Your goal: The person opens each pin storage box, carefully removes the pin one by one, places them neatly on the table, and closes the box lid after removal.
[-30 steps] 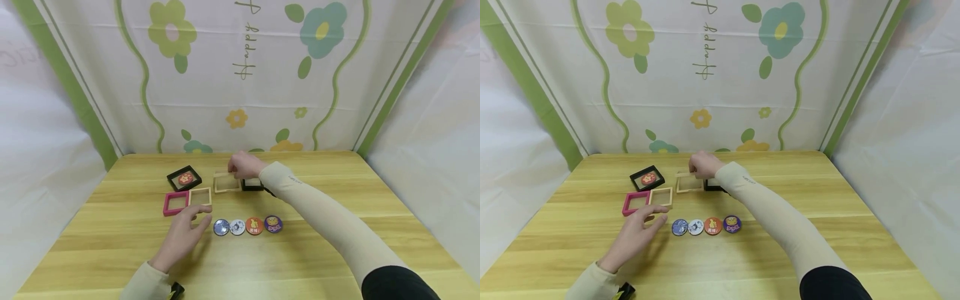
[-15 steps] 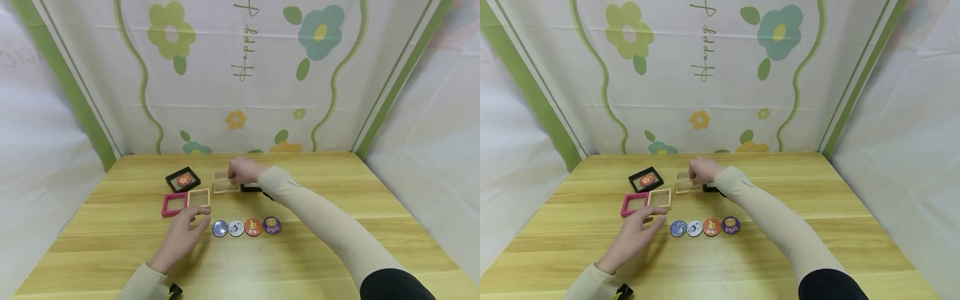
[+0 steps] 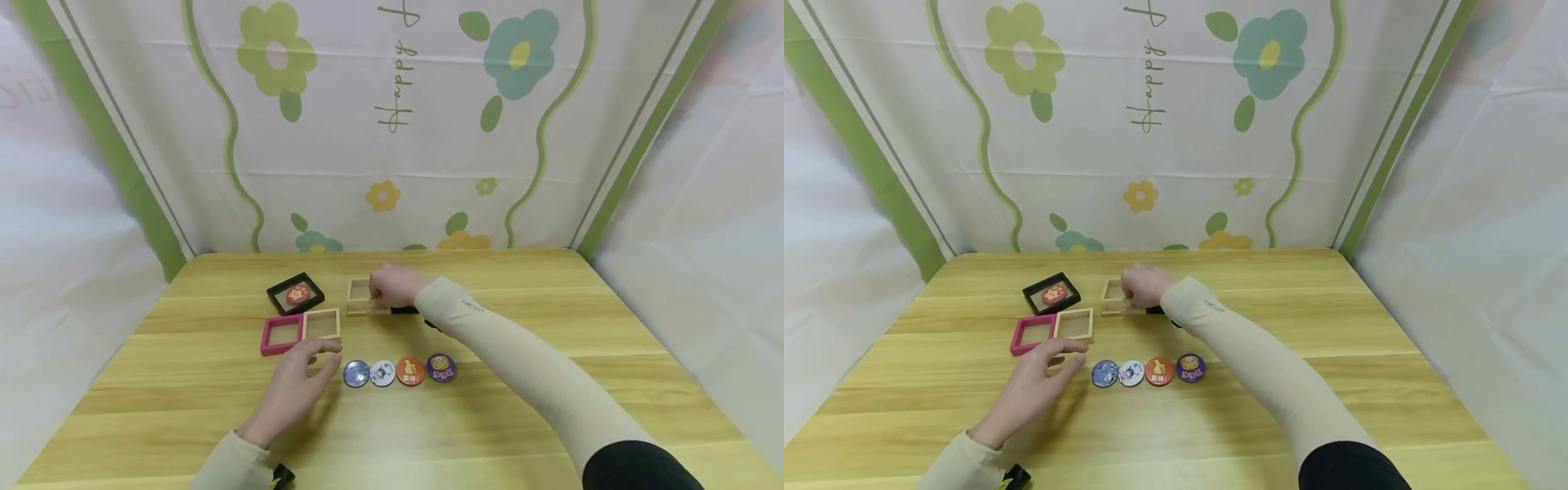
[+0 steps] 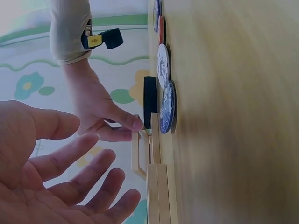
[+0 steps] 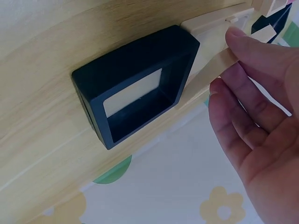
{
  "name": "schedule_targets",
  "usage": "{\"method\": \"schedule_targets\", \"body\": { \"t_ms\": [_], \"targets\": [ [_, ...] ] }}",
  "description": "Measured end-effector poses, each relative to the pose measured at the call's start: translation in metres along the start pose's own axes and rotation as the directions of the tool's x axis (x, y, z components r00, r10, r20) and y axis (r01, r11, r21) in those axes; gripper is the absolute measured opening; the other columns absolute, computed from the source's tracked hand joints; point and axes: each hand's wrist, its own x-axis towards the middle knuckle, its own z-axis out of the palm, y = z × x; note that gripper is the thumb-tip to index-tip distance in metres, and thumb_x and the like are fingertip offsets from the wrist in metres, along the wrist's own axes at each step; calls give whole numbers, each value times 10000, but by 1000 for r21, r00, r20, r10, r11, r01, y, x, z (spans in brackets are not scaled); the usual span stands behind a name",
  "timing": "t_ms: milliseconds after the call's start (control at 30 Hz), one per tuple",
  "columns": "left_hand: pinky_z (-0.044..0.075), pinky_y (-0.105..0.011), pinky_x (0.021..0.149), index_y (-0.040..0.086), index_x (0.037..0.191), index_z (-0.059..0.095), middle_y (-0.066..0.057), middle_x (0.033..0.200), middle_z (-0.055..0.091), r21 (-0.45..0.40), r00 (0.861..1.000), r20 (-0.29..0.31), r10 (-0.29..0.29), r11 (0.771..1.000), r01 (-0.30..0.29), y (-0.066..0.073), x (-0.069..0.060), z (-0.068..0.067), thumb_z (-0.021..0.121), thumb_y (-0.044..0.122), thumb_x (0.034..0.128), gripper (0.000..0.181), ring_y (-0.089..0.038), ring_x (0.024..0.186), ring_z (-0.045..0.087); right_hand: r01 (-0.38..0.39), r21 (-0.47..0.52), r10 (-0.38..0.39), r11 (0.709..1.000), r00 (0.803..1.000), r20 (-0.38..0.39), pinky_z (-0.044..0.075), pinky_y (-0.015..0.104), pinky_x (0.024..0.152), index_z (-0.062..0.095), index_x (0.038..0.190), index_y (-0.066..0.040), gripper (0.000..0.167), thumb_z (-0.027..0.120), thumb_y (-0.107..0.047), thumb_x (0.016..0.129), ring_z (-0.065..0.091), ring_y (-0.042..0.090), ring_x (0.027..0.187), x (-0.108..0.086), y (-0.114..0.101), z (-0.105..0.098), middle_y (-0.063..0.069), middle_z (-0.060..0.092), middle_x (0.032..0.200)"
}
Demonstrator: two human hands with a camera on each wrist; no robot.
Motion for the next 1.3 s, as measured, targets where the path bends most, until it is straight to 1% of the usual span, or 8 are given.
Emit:
{"method": "schedule_targets", "body": {
  "t_ms": [67, 400, 533, 733, 867, 1033, 1167, 1300],
  "targets": [
    [450, -501, 973, 94, 1120, 703, -96, 1231, 640, 0, 1000, 3, -3, 1000, 3, 0, 0, 0, 672, 139, 948, 180, -290, 1171, 556, -3, -2, 3, 1000, 1000, 4, 219, 227, 461, 386, 505, -196, 474, 712, -70, 826, 224, 67, 465, 0, 0, 1, -86, 262, 485],
    [444, -513, 975, 98, 1121, 701, -101, 1232, 637, -15, 1000, 2, -1, 1000, 1, 0, 0, -1, 677, 133, 944, 183, -297, 1162, 559, -29, -12, 29, 1000, 999, 32, 248, 220, 434, 494, 508, -191, 425, 701, -72, 859, 291, 55, 440, -2, -5, 1, -92, 375, 465],
    [447, -511, 971, 88, 1123, 702, -96, 1225, 642, -16, 1000, 1, 3, 1000, -3, 0, 0, -1, 676, 131, 943, 186, -287, 1165, 557, -26, -6, 26, 1000, 999, 36, 227, 219, 441, 433, 521, -189, 450, 694, -67, 867, 257, 56, 446, -2, -5, 1, -88, 313, 473],
    [451, -508, 967, 71, 1130, 700, -83, 1222, 644, -3, 1000, 1, 7, 1000, -7, -1, 0, -1, 674, 135, 945, 197, -284, 1166, 558, -8, 22, 7, 1000, 1000, 27, 202, 227, 448, 371, 522, -181, 459, 650, 15, 830, 212, 65, 449, -1, -5, 4, -78, 240, 483],
    [449, -511, 969, 70, 1134, 698, -87, 1225, 642, 0, 1000, 6, 5, 1000, -5, -1, 0, -1, 675, 138, 945, 202, -289, 1166, 558, -22, 22, 21, 1000, 998, 52, 278, 220, 458, 482, 539, -174, 384, 664, -2, 829, 319, 67, 469, -1, -5, 6, -90, 369, 512],
    [453, -512, 963, 73, 1122, 701, -102, 1219, 645, -4, 1000, 2, 16, 1000, -16, -1, -1, -1, 676, 125, 942, 189, -291, 1162, 561, -32, 0, 32, 999, 998, 55, 455, 229, 554, 688, 672, -161, 207, 701, -27, 830, 537, 86, 608, -1, -5, 6, -87, 611, 692],
    [455, -508, 962, 72, 1121, 702, -99, 1214, 648, 0, 1000, 4, 20, 1000, -20, -2, 0, 0, 675, 120, 943, 186, -287, 1160, 563, -34, -4, 34, 999, 998, 56, 471, 243, 568, 685, 673, -161, 206, 701, -22, 824, 556, 101, 632, -1, -7, 6, -75, 626, 712],
    [457, -509, 957, 82, 1117, 704, -97, 1212, 649, -2, 1000, 1, 23, 1000, -23, -2, 0, 0, 676, 122, 944, 180, -284, 1158, 564, -40, -11, 40, 999, 998, 52, 392, 224, 515, 607, 608, -176, 284, 695, -12, 823, 473, 87, 569, 0, -7, 6, -84, 549, 631]
  ]
}}
